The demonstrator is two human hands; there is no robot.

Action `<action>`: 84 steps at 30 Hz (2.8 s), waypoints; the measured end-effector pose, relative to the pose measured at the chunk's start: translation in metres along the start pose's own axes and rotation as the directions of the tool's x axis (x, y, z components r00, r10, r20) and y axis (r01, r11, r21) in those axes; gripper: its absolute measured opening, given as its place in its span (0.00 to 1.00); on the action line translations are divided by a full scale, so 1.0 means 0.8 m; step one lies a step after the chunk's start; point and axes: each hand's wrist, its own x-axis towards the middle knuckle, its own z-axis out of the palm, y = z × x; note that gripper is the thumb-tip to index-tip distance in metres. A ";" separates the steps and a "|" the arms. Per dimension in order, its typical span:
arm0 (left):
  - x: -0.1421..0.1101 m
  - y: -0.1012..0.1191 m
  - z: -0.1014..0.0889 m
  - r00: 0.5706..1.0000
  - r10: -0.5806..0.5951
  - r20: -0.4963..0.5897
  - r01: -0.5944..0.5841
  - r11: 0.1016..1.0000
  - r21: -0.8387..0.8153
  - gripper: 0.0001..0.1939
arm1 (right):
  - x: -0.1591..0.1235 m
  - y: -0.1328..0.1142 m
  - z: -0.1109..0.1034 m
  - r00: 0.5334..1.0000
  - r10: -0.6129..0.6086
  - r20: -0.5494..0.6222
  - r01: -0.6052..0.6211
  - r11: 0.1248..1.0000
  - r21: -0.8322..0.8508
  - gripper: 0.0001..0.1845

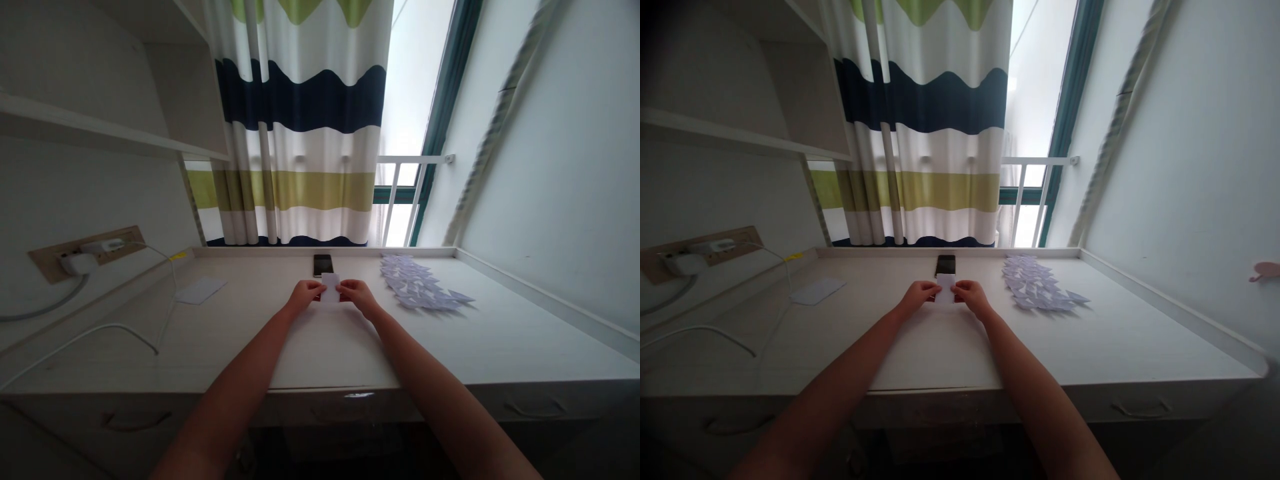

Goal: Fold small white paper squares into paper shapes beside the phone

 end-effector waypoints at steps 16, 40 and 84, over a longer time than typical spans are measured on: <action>0.007 -0.009 -0.004 0.995 0.097 0.011 -0.097 0.993 0.065 0.12 | 0.002 0.003 -0.003 1.000 -0.015 0.002 0.015 0.998 -0.061 0.11; 0.004 -0.009 -0.006 0.984 0.124 0.126 -0.151 0.960 0.235 0.13 | 0.001 -0.002 -0.005 0.984 -0.128 -0.125 0.117 0.989 -0.092 0.12; 0.008 -0.009 -0.010 0.974 0.221 -0.044 -0.209 0.958 0.195 0.13 | -0.002 0.002 -0.001 0.995 0.051 0.080 -0.046 0.997 -0.068 0.09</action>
